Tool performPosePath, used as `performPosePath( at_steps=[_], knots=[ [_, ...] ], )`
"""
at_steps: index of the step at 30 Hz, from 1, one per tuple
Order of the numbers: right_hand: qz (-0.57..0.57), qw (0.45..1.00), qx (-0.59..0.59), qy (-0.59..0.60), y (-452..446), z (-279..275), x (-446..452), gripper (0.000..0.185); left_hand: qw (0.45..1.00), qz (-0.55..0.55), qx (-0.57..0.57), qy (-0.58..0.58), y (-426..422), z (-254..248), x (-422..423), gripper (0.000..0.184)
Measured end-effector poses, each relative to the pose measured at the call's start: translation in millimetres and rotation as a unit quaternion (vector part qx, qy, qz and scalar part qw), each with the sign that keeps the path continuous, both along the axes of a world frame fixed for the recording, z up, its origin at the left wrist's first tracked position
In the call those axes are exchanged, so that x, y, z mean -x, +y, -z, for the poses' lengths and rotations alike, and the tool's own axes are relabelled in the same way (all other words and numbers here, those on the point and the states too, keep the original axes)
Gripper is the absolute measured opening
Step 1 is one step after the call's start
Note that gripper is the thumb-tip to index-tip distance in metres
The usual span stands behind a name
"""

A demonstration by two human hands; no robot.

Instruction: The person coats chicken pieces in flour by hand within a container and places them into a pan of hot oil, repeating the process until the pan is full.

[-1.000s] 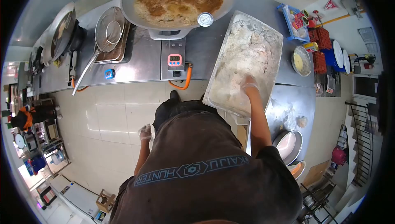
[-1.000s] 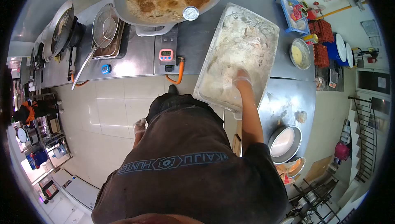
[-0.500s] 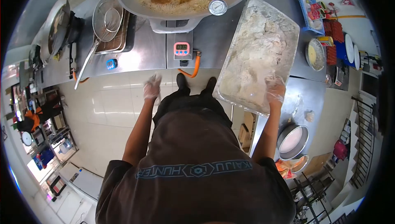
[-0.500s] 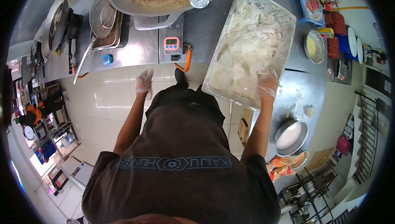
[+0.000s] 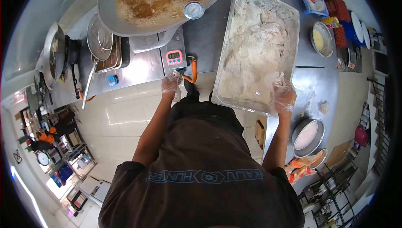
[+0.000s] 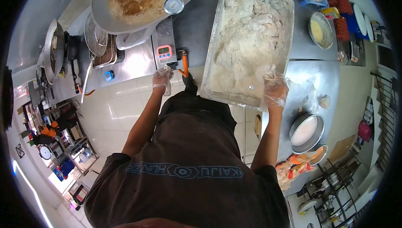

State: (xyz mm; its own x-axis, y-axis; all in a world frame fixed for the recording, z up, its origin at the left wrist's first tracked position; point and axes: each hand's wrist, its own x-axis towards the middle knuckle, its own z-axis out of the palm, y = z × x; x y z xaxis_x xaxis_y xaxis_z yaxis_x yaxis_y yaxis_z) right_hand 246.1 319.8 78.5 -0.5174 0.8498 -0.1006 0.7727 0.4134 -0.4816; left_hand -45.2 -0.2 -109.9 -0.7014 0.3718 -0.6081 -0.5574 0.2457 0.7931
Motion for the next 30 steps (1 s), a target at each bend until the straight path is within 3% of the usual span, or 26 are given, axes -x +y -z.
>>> performPosePath(
  at_steps=[4,7,10,12,14,16,23,26,30],
  knots=[
    [0.001,0.999,0.018,0.031,3,8,-10,0.027,0.995,-0.021,-0.090,-0.026,-3,4,-2,0.009],
    [0.014,0.999,0.019,0.036,3,6,-8,0.028,0.993,-0.057,-0.097,-0.041,2,5,-3,0.011],
    [0.014,0.998,0.035,0.046,4,3,-6,0.029,0.993,0.007,-0.113,-0.034,-7,13,1,0.010],
    [0.004,0.999,0.025,0.037,5,6,-9,0.031,0.997,0.051,-0.037,0.039,-8,20,1,0.010],
    [-0.004,1.000,0.010,0.026,6,6,-9,0.032,0.999,0.037,-0.019,0.027,-7,22,3,0.010],
    [-0.007,1.000,-0.008,0.012,6,1,-5,0.032,0.995,-0.034,-0.058,-0.070,4,-5,-2,0.010],
    [0.014,0.998,0.001,0.063,6,-29,16,0.031,0.994,-0.024,-0.075,-0.072,0,2,-1,0.013],
    [0.016,0.998,-0.003,0.068,4,-37,25,0.031,0.972,0.197,0.072,0.108,-11,15,3,0.020],
    [0.024,0.998,0.008,0.052,0,-62,41,0.033,0.993,0.032,-0.070,-0.090,-9,15,4,0.022]
  ],
)
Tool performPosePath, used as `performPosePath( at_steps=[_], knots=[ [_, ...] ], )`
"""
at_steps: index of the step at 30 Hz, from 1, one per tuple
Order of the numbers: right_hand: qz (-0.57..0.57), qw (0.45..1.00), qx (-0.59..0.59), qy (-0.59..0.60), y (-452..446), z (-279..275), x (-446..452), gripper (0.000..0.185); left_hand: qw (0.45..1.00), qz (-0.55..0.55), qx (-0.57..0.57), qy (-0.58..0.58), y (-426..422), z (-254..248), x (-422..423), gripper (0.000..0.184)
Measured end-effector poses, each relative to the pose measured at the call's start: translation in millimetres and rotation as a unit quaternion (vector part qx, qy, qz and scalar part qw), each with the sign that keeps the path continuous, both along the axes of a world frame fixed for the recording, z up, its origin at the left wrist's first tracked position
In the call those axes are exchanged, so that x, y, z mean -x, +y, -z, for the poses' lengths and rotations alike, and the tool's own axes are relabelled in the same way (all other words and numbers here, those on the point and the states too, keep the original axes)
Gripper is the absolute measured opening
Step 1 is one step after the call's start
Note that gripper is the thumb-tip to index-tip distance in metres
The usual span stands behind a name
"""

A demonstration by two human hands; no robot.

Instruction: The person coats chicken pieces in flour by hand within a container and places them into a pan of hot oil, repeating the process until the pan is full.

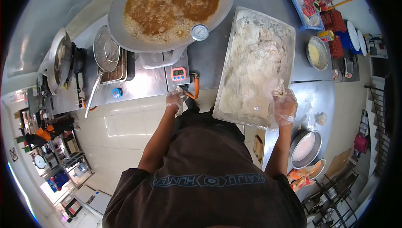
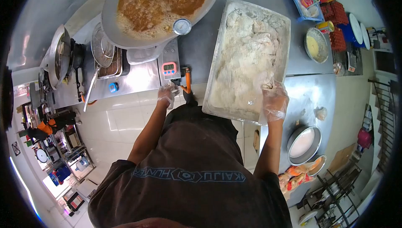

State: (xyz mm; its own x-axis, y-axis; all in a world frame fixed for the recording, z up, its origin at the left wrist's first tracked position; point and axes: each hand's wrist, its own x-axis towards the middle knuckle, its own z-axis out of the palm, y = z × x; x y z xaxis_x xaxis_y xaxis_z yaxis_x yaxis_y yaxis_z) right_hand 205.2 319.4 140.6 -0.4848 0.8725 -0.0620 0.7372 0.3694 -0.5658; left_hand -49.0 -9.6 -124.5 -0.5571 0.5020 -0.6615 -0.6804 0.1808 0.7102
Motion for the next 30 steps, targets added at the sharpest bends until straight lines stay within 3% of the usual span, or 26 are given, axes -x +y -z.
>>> performPosePath(
  at_steps=[1,6,9,10,11,13,14,15,16,18,20,21,23,26,28,30],
  knots=[
    [0.008,1.000,0.016,0.001,-1,-6,4,0.034,0.996,-0.057,-0.035,-0.064,2,-7,0,0.021],
    [-0.017,0.999,-0.020,0.033,1,-28,23,0.036,0.997,-0.057,-0.014,-0.043,-1,3,0,0.016],
    [-0.053,0.996,-0.075,0.025,5,-55,49,0.036,0.997,0.000,0.029,0.067,-2,8,-3,0.014],
    [-0.069,0.992,-0.101,0.017,9,-63,61,0.037,0.967,0.112,0.068,0.218,-5,9,-3,0.014],
    [-0.076,0.991,-0.103,0.032,14,-70,73,0.037,0.900,0.192,0.115,0.373,-9,11,-2,0.013],
    [-0.091,0.988,-0.108,0.064,27,-81,104,0.037,0.795,0.321,0.217,0.467,-3,-27,4,0.013],
    [-0.116,0.981,-0.114,0.106,35,-84,123,0.038,0.981,0.090,0.063,0.162,-12,39,5,0.011],
    [-0.142,0.971,-0.120,0.148,43,-88,143,0.040,0.960,0.104,0.060,0.252,-14,39,2,0.010],
    [-0.164,0.969,-0.164,0.081,45,-108,168,0.041,0.931,0.116,0.057,0.340,-16,34,-1,0.009],
    [-0.211,0.951,-0.226,-0.009,53,-132,223,0.044,0.946,0.070,0.031,0.314,-13,25,-2,0.008],
    [-0.265,0.935,-0.235,-0.020,72,-129,277,0.043,0.996,-0.040,-0.024,0.073,-6,14,0,0.007],
    [-0.294,0.929,-0.226,-0.007,82,-123,304,0.042,0.993,-0.092,-0.054,-0.051,-2,5,1,0.006],
    [-0.370,0.888,-0.269,-0.041,99,-108,358,0.040,0.997,-0.071,-0.031,-0.015,0,-9,2,0.005],
    [-0.379,0.891,-0.220,-0.121,107,-89,426,0.038,0.995,-0.093,-0.034,0.005,0,-8,-1,0.005],
    [-0.406,0.876,-0.236,-0.109,136,-43,470,0.033,0.994,-0.024,-0.031,0.104,-10,48,-6,0.006],
    [-0.450,0.838,-0.240,-0.196,136,-38,497,0.036,0.995,-0.069,-0.063,0.033,-4,9,-2,0.008]
  ],
)
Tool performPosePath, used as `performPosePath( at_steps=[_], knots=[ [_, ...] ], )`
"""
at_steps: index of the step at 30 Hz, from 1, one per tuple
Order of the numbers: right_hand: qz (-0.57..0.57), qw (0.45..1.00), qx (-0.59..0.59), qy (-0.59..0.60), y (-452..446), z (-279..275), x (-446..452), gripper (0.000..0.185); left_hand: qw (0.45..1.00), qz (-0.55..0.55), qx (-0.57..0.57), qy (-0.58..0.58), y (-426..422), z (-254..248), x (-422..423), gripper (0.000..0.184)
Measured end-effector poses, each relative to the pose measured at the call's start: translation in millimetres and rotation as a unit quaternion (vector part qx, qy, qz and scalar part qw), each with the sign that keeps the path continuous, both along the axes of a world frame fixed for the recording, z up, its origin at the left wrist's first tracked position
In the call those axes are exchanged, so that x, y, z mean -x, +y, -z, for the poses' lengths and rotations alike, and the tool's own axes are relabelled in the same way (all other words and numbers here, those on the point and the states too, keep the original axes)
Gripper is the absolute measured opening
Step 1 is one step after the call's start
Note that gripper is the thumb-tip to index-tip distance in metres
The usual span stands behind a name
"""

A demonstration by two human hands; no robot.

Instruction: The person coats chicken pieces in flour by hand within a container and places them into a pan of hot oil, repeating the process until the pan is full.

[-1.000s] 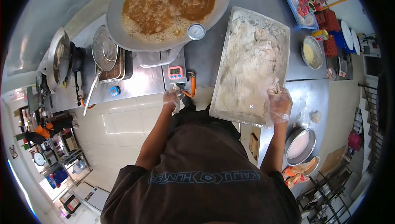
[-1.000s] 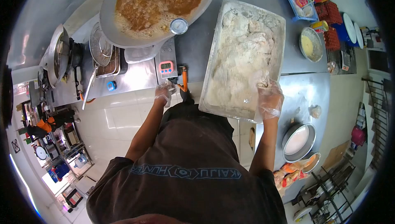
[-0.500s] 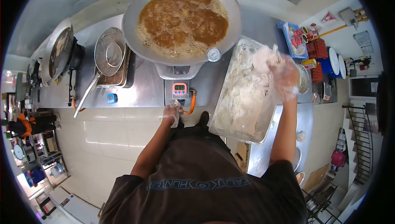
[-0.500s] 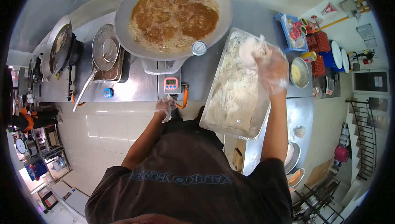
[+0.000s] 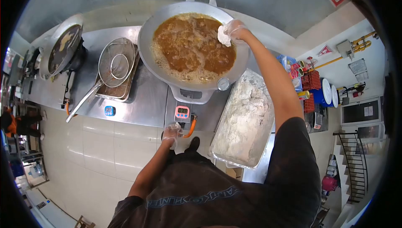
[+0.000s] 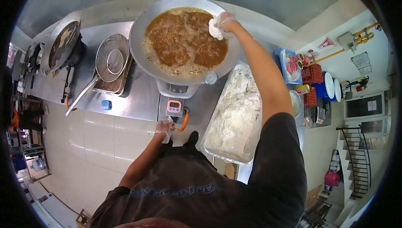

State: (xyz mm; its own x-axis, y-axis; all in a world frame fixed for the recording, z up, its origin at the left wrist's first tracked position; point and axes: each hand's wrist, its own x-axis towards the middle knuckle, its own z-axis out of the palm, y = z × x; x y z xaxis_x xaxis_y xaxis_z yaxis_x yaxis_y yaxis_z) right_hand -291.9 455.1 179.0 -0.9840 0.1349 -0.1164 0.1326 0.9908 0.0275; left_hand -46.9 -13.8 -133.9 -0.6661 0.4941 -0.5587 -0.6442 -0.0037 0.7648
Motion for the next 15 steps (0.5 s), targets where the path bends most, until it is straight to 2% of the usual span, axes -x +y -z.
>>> performPosePath(
  at_steps=[1,3,5,6,7,8,9,11,13,15],
  knots=[
    [-0.015,0.999,-0.021,-0.043,-13,-10,7,0.038,1.000,-0.017,-0.010,-0.021,3,-6,2,0.009],
    [-0.001,0.999,-0.027,-0.018,-15,-21,11,0.029,0.997,-0.047,-0.029,-0.060,1,-15,-1,0.010],
    [0.040,0.998,-0.051,0.027,7,-15,24,0.024,0.999,-0.027,0.013,-0.028,3,-13,0,0.008],
    [0.063,0.997,-0.051,-0.005,6,-35,22,0.029,0.999,-0.008,0.031,-0.006,3,-14,0,0.006],
    [0.069,0.994,-0.033,0.076,3,-55,3,0.028,0.999,0.013,0.050,0.015,3,-17,1,0.005],
    [0.075,0.985,-0.017,0.155,-7,-74,-32,0.028,0.999,-0.024,0.011,-0.025,5,-20,-1,0.006],
    [0.081,0.969,-0.003,0.233,-20,-92,-70,0.027,0.999,-0.017,0.024,-0.021,5,-21,-1,0.007],
    [0.130,0.954,0.024,0.268,-49,-116,-155,0.028,0.999,-0.002,0.047,-0.012,8,-18,-2,0.009],
    [0.256,0.933,0.017,0.252,-32,-76,-239,0.034,0.999,-0.046,0.003,-0.029,9,-1,-4,0.014],
    [0.330,0.930,0.007,0.160,-41,-45,-332,0.030,0.999,-0.040,-0.023,-0.012,-2,18,-7,0.017]
  ],
)
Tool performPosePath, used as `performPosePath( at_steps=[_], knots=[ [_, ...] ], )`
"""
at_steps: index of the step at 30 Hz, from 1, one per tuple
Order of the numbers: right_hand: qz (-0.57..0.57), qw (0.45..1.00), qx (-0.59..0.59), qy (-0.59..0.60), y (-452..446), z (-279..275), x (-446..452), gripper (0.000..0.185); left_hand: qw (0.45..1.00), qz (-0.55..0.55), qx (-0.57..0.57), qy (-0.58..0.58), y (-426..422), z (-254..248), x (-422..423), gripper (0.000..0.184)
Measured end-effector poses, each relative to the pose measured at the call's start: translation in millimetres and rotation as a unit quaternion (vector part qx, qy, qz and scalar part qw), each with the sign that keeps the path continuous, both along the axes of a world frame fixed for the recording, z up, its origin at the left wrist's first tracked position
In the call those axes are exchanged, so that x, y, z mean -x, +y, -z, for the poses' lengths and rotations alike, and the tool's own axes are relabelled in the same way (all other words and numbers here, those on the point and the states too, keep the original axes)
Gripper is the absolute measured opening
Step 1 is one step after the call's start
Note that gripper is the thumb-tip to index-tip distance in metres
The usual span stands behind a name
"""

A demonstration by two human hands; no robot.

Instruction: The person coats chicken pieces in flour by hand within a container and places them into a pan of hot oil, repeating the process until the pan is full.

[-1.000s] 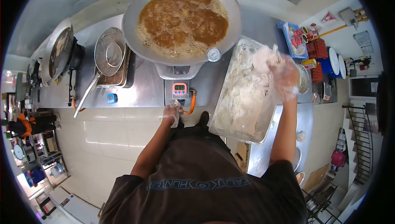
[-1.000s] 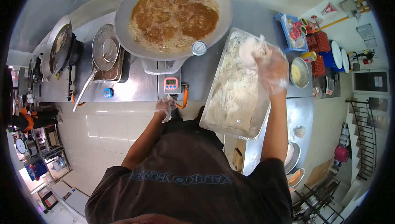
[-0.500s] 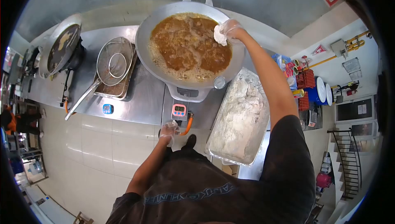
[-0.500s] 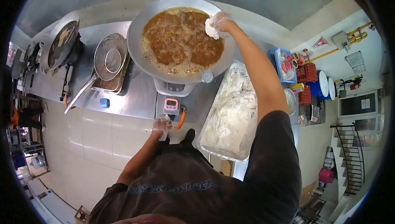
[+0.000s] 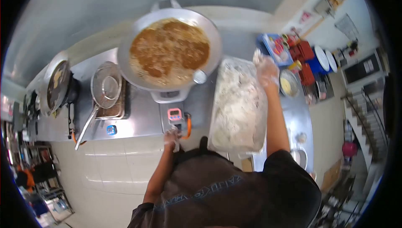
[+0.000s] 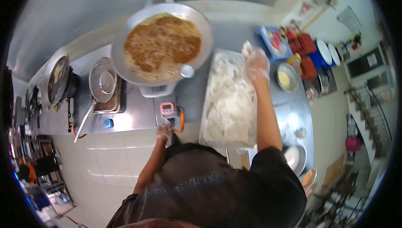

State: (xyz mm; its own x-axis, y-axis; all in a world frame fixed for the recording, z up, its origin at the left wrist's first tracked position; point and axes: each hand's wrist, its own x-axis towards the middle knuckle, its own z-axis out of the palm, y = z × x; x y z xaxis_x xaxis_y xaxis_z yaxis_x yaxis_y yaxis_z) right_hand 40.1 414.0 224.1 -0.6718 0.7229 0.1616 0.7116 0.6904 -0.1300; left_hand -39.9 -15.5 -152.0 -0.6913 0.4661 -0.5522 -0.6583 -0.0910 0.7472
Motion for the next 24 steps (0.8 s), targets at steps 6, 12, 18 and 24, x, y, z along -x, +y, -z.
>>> performPosePath(
  at_steps=[6,12,18,24],
  knots=[
    [-0.047,0.995,0.054,0.075,-1,268,-241,0.020,1.000,-0.015,0.000,-0.026,-3,-19,-3,0.024],
    [0.125,0.983,0.116,0.072,-12,243,-177,0.021,0.995,-0.040,0.017,-0.091,-57,-14,2,0.047],
    [-0.026,0.998,-0.031,0.040,104,305,-102,0.026,0.868,-0.261,-0.257,-0.336,-163,13,3,0.050],
    [-0.180,0.945,0.052,-0.267,112,250,-71,0.029,0.958,-0.260,0.036,-0.112,-218,1,-57,0.042]
  ],
)
